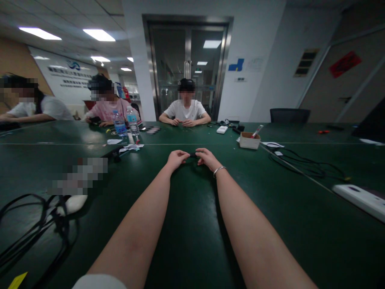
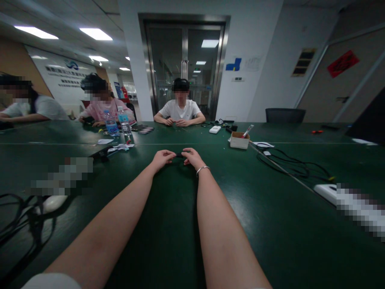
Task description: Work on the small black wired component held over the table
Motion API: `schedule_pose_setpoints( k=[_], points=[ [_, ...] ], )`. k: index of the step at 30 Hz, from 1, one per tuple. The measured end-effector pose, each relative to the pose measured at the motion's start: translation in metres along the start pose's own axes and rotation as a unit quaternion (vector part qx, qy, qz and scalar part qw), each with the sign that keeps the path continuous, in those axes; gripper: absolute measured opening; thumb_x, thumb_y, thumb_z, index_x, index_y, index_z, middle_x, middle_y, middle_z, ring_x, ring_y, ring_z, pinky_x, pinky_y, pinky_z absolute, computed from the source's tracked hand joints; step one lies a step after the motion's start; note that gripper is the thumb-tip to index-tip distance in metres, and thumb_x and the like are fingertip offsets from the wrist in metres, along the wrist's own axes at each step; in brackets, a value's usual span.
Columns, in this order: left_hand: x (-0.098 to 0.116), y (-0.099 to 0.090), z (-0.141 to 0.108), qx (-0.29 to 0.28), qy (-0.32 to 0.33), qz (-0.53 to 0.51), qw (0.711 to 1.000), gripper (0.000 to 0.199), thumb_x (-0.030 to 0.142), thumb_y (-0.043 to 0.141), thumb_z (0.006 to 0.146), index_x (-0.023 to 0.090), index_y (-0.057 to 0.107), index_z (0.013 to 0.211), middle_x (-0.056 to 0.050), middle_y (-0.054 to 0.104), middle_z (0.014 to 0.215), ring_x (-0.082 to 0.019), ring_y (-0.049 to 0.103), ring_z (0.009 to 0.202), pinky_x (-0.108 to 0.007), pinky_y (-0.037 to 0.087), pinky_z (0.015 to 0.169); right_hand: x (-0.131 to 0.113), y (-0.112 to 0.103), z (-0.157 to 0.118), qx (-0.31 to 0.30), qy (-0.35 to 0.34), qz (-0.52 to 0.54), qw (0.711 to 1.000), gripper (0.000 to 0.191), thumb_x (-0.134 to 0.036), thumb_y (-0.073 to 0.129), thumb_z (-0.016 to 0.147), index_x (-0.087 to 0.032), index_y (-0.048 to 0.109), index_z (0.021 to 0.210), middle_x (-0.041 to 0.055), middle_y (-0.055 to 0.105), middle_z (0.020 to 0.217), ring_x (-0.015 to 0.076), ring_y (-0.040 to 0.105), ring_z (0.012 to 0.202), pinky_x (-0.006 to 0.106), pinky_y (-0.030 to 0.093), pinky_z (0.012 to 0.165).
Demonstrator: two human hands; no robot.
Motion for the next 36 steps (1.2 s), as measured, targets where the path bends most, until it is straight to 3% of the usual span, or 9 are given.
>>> schedule_pose_setpoints(
  k=[3,7,11,20,24,27,33,36],
  points=[
    [-0.001,-0.0003,0.0006,-0.004,0.004,0.003,1.0,0.028,0.031,0.076,0.061,0.011,0.065,0.077,-0.008,0.065,0.078,-0.014,0.059,0.069,-0.026,0.049,0.059,-0.0001,0.001,0.0001,-0.013,-0.003,-0.017,1.0,0.016,-0.013,0.057,0.08,-0.015,0.058,0.096,-0.0017,0.06,0.068,0.0031,0.046,0.036,0.017,0.047,0.039],
    [-0.0031,-0.001,0.0022,0.003,0.0,-0.008,1.0,0.027,0.031,0.075,0.062,0.011,0.064,0.076,-0.007,0.065,0.075,-0.014,0.059,0.069,-0.026,0.049,0.059,-0.0006,0.0003,0.0002,-0.021,-0.022,-0.001,1.0,0.031,-0.005,0.059,0.076,-0.017,0.056,0.104,-0.0011,0.064,0.076,0.0023,0.048,0.037,0.016,0.047,0.04],
    [-0.0044,-0.0006,0.0039,0.003,-0.007,-0.019,1.0,0.024,0.029,0.074,0.065,0.011,0.061,0.076,-0.006,0.064,0.073,-0.012,0.059,0.066,-0.024,0.048,0.058,0.0025,0.0004,0.0024,-0.028,-0.014,-0.014,0.999,0.02,-0.013,0.059,0.081,-0.014,0.058,0.101,-0.0002,0.065,0.069,0.0023,0.045,0.035,0.016,0.045,0.038],
    [-0.0072,0.0043,0.0064,-0.016,-0.018,0.044,0.999,0.016,0.03,0.05,0.086,0.015,0.052,0.089,0.001,0.056,0.054,-0.008,0.051,0.046,-0.018,0.041,0.046,0.0072,-0.0007,0.0075,-0.022,-0.019,-0.009,1.0,0.019,-0.008,0.059,0.079,-0.015,0.06,0.096,-0.0018,0.066,0.067,0.0024,0.048,0.035,0.014,0.046,0.039],
    [-0.0074,0.0042,0.006,-0.017,-0.045,0.02,0.999,0.015,0.021,0.052,0.083,0.015,0.05,0.097,0.0,0.059,0.057,-0.009,0.054,0.048,-0.018,0.043,0.048,0.007,-0.0012,0.0071,-0.011,-0.01,-0.005,1.0,0.018,-0.008,0.059,0.079,-0.014,0.06,0.096,-0.0001,0.067,0.067,0.003,0.048,0.035,0.015,0.046,0.039],
    [-0.0074,0.0046,0.0067,-0.026,-0.05,0.013,0.998,0.01,0.015,0.052,0.081,0.013,0.052,0.091,-0.001,0.059,0.058,-0.008,0.054,0.049,-0.018,0.043,0.05,0.0057,-0.0012,0.0056,-0.007,-0.008,-0.003,1.0,0.017,-0.007,0.058,0.08,-0.013,0.059,0.096,0.0002,0.066,0.066,0.0031,0.048,0.035,0.015,0.046,0.039],
    [-0.0072,0.0043,0.0061,-0.009,-0.054,0.013,0.998,0.007,0.018,0.054,0.082,0.012,0.055,0.086,-0.002,0.06,0.067,-0.008,0.055,0.054,-0.02,0.044,0.054,0.0048,-0.0015,0.0046,-0.006,-0.007,-0.004,1.0,0.016,-0.008,0.06,0.079,-0.013,0.059,0.095,0.0003,0.066,0.065,0.0035,0.048,0.035,0.015,0.046,0.039],
    [-0.0052,0.006,0.0038,-0.031,-0.026,0.034,0.999,0.014,0.023,0.059,0.079,0.012,0.056,0.088,-0.003,0.061,0.072,-0.008,0.055,0.058,-0.021,0.043,0.055,0.005,-0.0004,0.0042,-0.017,-0.006,-0.007,1.0,0.016,-0.011,0.061,0.079,-0.013,0.059,0.095,0.0,0.066,0.065,0.0032,0.048,0.036,0.014,0.045,0.039]
  ],
)
Point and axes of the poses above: each hand's wrist, its own z-axis towards the middle knuckle, its own y-axis out of the palm, x = y × z, the point moved 4 cm from there along z, towards the middle knuckle
